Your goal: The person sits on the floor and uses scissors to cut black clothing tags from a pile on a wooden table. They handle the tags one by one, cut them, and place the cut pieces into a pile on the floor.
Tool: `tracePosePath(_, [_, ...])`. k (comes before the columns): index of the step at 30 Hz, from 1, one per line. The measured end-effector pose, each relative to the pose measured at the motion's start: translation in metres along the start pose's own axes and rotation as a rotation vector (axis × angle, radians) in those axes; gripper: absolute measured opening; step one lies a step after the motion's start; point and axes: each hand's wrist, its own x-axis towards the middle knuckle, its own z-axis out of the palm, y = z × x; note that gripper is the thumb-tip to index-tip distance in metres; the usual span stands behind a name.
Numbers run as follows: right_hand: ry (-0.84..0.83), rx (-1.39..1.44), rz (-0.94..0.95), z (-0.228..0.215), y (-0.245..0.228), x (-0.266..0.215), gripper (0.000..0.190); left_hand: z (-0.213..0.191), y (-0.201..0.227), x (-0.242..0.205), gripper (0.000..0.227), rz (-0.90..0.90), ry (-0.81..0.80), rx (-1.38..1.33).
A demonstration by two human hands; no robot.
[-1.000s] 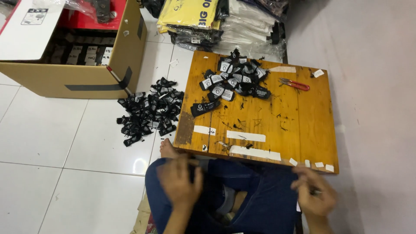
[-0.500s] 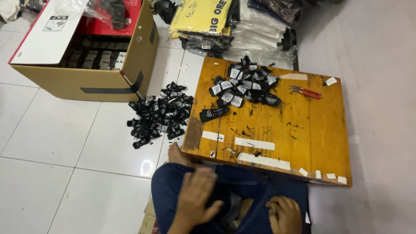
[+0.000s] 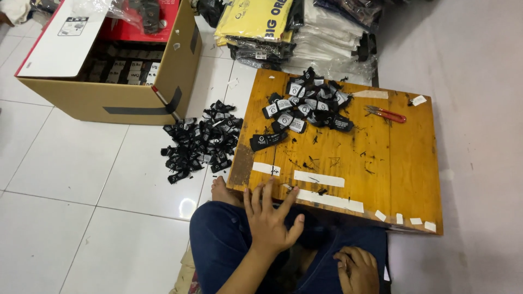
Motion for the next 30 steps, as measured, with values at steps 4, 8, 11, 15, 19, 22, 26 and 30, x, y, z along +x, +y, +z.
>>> tracePosePath(4, [-0.009,0.027,0.051,-0.004,-0.003,0.001,0.022,-0.004,0.000,0.002,0.038,-0.036,-0.002,-0.036])
tracePosePath(8, [0.036,0.053,0.031,-0.001,-0.001,0.001,0.021,-0.008,-0.005,-0.001,0.042,-0.036,-0.066,-0.111])
tracePosePath(11, [0.043,0.068,0.032,0.000,0.001,0.000,0.022,-0.010,-0.019,-0.022,0.054,-0.048,-0.105,-0.116])
tracePosePath(15, [-0.089,0.111,0.092,0.007,0.019,-0.002,0.044,-0.011,-0.055,-0.065,0.061,-0.173,-0.105,0.133])
tracePosePath(19, [-0.155,0.290,0.360,0.008,0.034,0.006,0.029,-0.010,-0.097,-0.098,0.068,-0.451,-0.282,0.589])
tracePosePath(22, [0.054,0.403,0.367,-0.048,-0.028,0.042,0.038,-0.013,-0.100,-0.094,0.065,-0.480,-0.334,0.554])
tracePosePath(26, [-0.008,0.473,0.069,-0.086,-0.061,0.101,0.023,-0.018,-0.096,-0.082,0.052,-0.443,-0.221,0.348])
tracePosePath(30, [-0.113,0.237,-0.317,-0.099,-0.074,0.152,0.029,-0.032,-0.082,-0.060,0.021,-0.256,-0.004,-0.101])
